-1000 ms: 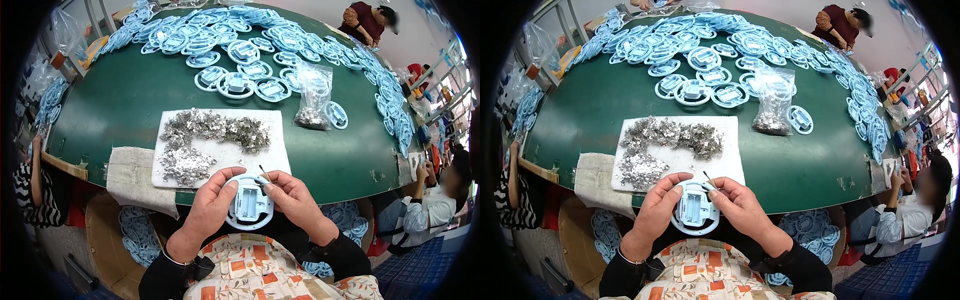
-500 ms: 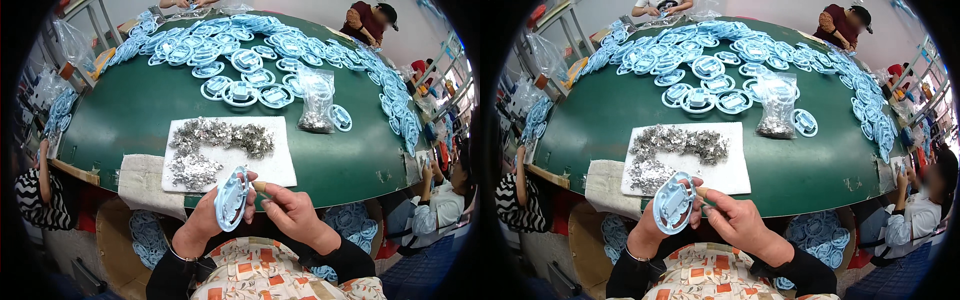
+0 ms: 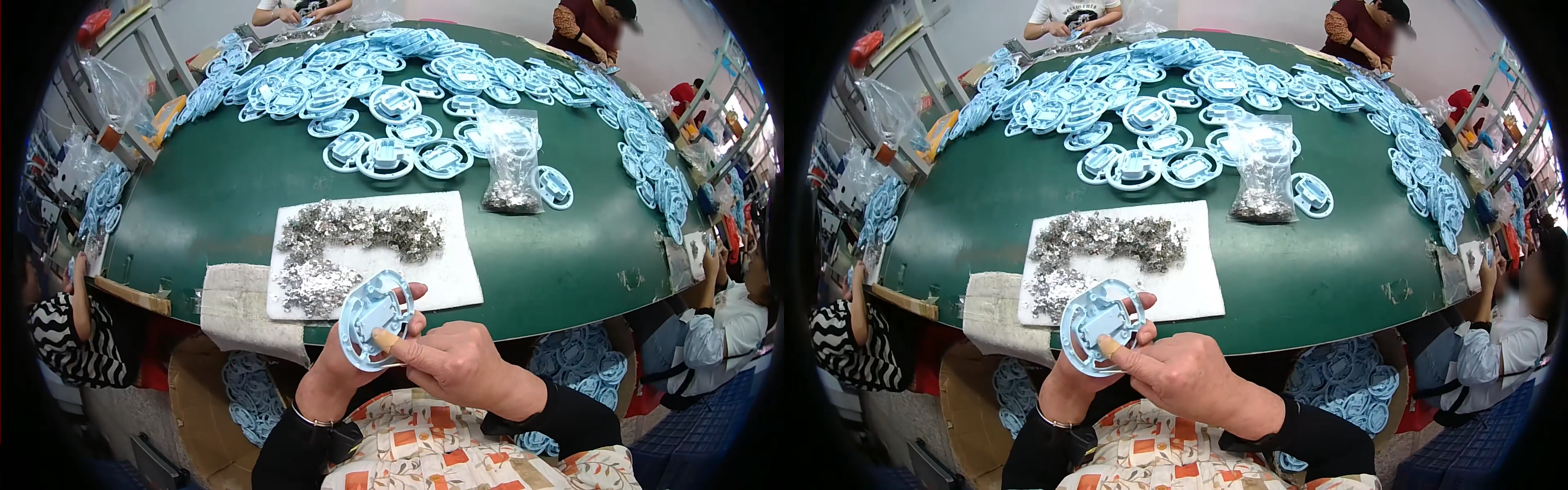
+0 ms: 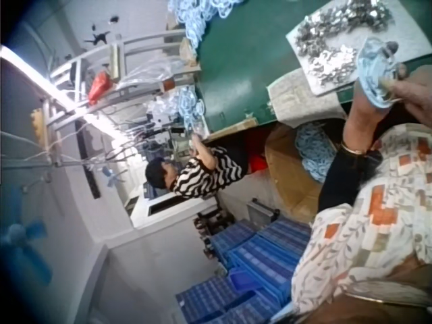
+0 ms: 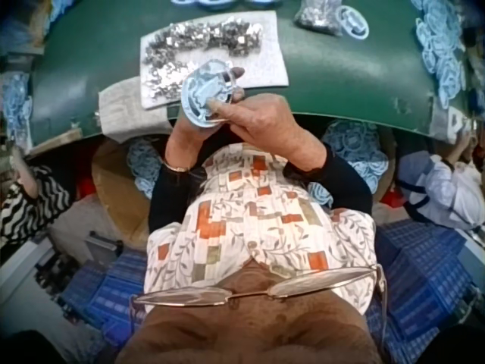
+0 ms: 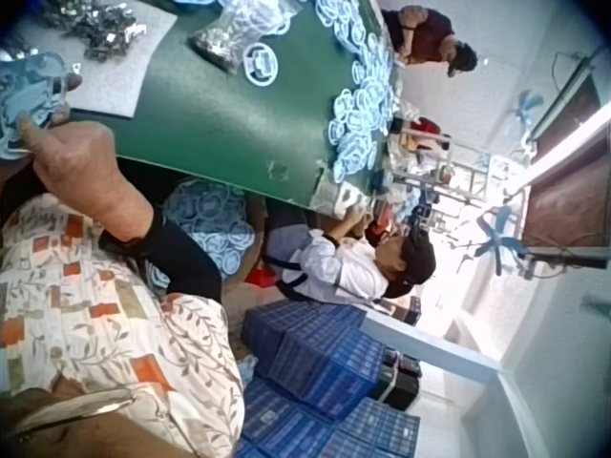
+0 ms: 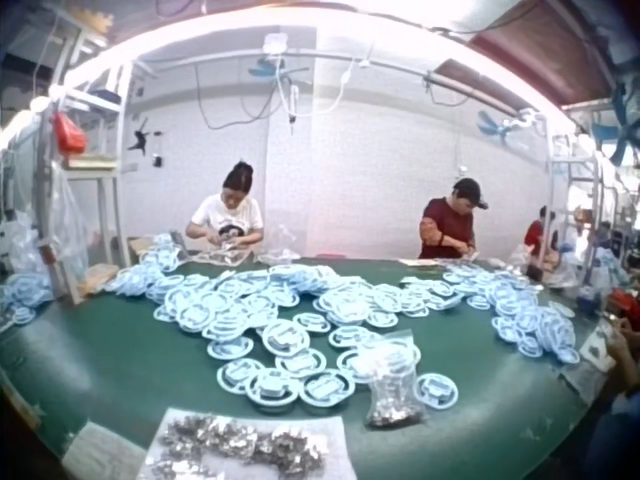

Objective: The person sits at a green table in a workshop and assembles light blue plastic rings. They pick up a ring, insert a small metal pin into a slot using a wooden stick, and place the finished item on the table. The process is repeated continuously with other workers visible in the background.

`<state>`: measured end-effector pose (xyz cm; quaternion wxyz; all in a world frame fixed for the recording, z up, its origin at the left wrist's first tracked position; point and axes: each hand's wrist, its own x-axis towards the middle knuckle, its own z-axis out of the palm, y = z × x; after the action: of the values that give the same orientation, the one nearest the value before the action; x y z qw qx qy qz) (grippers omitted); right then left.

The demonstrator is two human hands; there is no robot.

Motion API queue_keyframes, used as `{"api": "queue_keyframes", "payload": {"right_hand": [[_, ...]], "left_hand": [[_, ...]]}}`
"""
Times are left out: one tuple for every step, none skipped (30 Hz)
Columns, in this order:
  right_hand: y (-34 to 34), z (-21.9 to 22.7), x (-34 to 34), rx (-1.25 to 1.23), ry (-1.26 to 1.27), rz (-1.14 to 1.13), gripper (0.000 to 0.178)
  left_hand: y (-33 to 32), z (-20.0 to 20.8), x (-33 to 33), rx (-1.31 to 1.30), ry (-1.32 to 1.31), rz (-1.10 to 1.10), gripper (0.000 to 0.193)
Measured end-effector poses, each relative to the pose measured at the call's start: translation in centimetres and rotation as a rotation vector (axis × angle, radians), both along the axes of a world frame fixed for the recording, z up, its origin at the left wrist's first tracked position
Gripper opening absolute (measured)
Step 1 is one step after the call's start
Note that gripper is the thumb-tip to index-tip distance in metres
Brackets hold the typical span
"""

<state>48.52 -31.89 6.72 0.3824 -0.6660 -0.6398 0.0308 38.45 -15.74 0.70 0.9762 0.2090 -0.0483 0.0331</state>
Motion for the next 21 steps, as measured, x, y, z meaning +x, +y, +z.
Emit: {"api": "queue_keyframes", "payload": {"right_hand": [[0.0, 0.2, 0.0, 0.025, -0.015, 0.028, 0.054], [0.1, 0.1, 0.1, 0.056, 0.021, 0.020, 0.053], [-0.2, -0.1, 0.3, 0.086, 0.059, 0.016, 0.051], [-0.5, -0.2, 0.7, 0.115, 0.098, 0.014, 0.050], [-1.1, -0.1, 1.1, 0.090, 0.109, -0.027, 0.048], [-1.5, 0.7, 1.6, 0.044, 0.109, -0.049, 0.044], [-2.1, -0.2, 2.0, 0.070, 0.109, -0.109, 0.038], [-2.5, -0.2, 2.3, 0.113, 0.135, -0.147, 0.030], [-2.8, -0.5, 2.6, 0.147, 0.123, -0.188, 0.026], [-3.3, -0.7, 2.9, 0.145, 0.153, -0.224, 0.022], [-3.8, -1.0, 3.3, 0.140, 0.144, -0.259, 0.020], [-4.4, -1.1, 3.6, 0.074, 0.169, -0.304, 0.019], [-4.7, -1.3, 3.9, 0.069, 0.187, -0.327, 0.018], [-5.0, -1.7, 4.2, 0.066, 0.209, -0.355, 0.018], [-5.4, -2.3, 4.5, 0.083, 0.209, -0.371, 0.018], [-5.7, -2.9, 4.7, 0.100, 0.210, -0.392, 0.018], [-5.9, -3.6, 5.0, 0.127, 0.192, -0.400, 0.020], [-6.3, -4.3, 5.4, 0.138, 0.211, -0.409, 0.020], [-6.7, -4.8, 5.7, 0.138, 0.226, -0.422, 0.020], [-6.9, -5.2, 5.8, 0.145, 0.239, -0.437, 0.021], [-7.0, -5.6, 5.9, 0.162, 0.276, -0.446, 0.021]], "left_hand": [[-0.1, -0.3, 0.1, -0.113, -0.011, -0.059, 0.062], [-0.1, -0.2, -0.1, -0.221, -0.019, -0.110, 0.063], [-0.1, 0.5, -0.3, -0.317, 0.100, -0.106, 0.072], [0.0, 0.6, -0.3, -0.310, 0.040, -0.124, 0.074], [0.2, 0.7, -0.6, -0.295, -0.016, -0.134, 0.075], [0.6, 0.9, -1.1, -0.281, -0.072, -0.144, 0.077], [1.0, 1.2, -1.5, -0.317, -0.010, -0.171, 0.083], [1.3, 1.1, -1.9, -0.281, -0.044, -0.174, 0.088], [1.5, 1.2, -2.7, -0.255, -0.065, -0.135, 0.091], [1.8, 1.3, -3.8, -0.229, -0.086, -0.094, 0.094], [2.2, 1.4, -4.8, -0.219, -0.083, -0.076, 0.095], [2.7, 1.6, -6.0, -0.210, -0.082, -0.057, 0.096], [3.2, 1.8, -7.3, -0.202, -0.081, -0.039, 0.097], [3.7, 1.7, -8.9, -0.175, -0.042, 0.002, 0.097], [4.1, 1.8, -10.5, -0.180, 0.001, 0.028, 0.098], [4.7, 2.0, -12.2, -0.185, 0.043, 0.051, 0.098], [5.4, 1.2, -14.1, -0.204, 0.039, 0.063, 0.095], [5.9, 1.3, -16.0, -0.235, 0.081, 0.068, 0.088], [6.4, 0.9, -17.9, -0.220, 0.104, 0.119, 0.083], [6.8, 0.2, -20.0, -0.199, 0.124, 0.168, 0.079], [7.4, -0.6, -22.1, -0.166, 0.163, 0.244, 0.077]]}}
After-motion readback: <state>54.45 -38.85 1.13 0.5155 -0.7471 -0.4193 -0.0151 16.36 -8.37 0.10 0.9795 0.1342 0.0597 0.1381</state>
